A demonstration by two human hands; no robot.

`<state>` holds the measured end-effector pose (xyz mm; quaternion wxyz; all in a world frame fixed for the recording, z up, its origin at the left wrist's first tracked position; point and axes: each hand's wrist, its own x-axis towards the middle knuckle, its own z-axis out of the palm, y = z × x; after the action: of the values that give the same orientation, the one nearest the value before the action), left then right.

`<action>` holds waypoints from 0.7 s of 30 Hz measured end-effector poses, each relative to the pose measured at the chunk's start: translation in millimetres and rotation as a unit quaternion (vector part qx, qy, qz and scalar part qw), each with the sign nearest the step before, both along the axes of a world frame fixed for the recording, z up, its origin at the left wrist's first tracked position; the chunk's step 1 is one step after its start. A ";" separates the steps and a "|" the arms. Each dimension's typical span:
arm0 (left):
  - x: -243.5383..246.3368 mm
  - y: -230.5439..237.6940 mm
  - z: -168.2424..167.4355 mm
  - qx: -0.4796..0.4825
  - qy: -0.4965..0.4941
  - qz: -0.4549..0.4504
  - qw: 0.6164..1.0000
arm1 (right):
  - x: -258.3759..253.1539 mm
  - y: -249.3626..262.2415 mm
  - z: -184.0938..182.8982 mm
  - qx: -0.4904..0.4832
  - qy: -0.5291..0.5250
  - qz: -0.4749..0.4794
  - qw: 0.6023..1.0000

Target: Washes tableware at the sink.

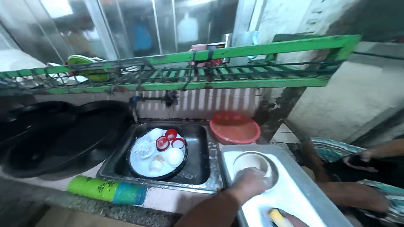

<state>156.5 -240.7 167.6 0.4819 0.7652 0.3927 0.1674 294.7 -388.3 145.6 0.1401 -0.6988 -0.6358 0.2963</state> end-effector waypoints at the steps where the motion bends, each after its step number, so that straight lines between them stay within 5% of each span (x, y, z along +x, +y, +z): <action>1: -2.8 -0.5 2.3 -0.014 -0.017 0.019 1.000 | -1.0 -0.7 2.3 -0.001 0.008 -0.004 1.000; 7: -7.5 -0.5 5.5 -0.151 -0.170 0.132 0.965 | -9.8 -9.7 23.9 -0.008 0.059 -0.086 0.995; 10: -8.8 1.3 7.0 -0.244 -0.311 0.178 0.901 | -10.1 -15.9 31.3 0.049 0.110 -0.146 0.982; 14: -22.9 -6.9 39.5 -0.355 -0.436 0.163 0.811 | -17.2 -25.4 47.9 0.247 0.157 -0.199 0.935; 18: -35.5 -36.2 60.9 -0.332 -0.356 0.074 0.870 | -32.9 -3.0 80.4 0.389 0.110 -0.224 0.887; 21: -35.8 -60.2 65.8 -0.251 -0.280 0.017 0.926 | -39.3 21.8 103.4 0.294 0.063 -0.211 0.930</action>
<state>120.7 -300.8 233.4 0.7457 0.5341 0.2839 0.2793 255.3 -366.5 249.0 0.4381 -0.7242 -0.5224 0.1035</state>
